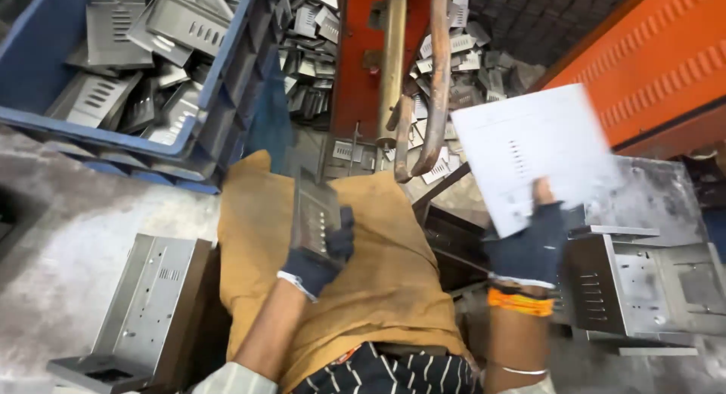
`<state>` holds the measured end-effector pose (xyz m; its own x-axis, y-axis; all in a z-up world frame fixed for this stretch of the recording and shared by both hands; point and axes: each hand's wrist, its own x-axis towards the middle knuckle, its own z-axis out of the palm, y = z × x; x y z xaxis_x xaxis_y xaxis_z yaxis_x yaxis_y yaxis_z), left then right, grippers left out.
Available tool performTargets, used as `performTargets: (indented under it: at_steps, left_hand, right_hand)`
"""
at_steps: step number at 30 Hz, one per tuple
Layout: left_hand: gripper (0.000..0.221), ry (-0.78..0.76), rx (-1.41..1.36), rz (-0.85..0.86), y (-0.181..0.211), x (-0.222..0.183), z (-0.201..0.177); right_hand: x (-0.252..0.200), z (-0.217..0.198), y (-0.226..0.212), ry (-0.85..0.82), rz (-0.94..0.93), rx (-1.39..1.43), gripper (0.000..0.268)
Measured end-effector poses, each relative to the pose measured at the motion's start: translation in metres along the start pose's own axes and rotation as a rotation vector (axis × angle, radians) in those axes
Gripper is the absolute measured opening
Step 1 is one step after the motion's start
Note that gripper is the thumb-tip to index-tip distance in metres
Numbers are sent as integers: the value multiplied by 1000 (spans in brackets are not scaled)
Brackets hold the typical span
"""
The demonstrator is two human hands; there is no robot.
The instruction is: Assembling and welding metal components using a spot welding machine and a hammer to create enclosures.
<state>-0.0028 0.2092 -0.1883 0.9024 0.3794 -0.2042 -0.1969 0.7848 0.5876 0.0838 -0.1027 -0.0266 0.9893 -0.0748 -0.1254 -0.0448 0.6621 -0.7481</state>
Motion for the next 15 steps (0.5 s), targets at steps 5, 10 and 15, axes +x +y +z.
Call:
performTargets:
  at_steps: [5,10,15]
  left_hand:
    - [48,-21,165,101,-11,-1,6]
    - [48,-218,1085,760,5,-29,70]
    - [65,86,-48,-121,-24,-52,95]
  right_hand:
    - [-56,85,22,49,240,70,46]
    - [-84,94,48,-79,88,18,48]
    - [-103,82,51,-74,-11,-230,55]
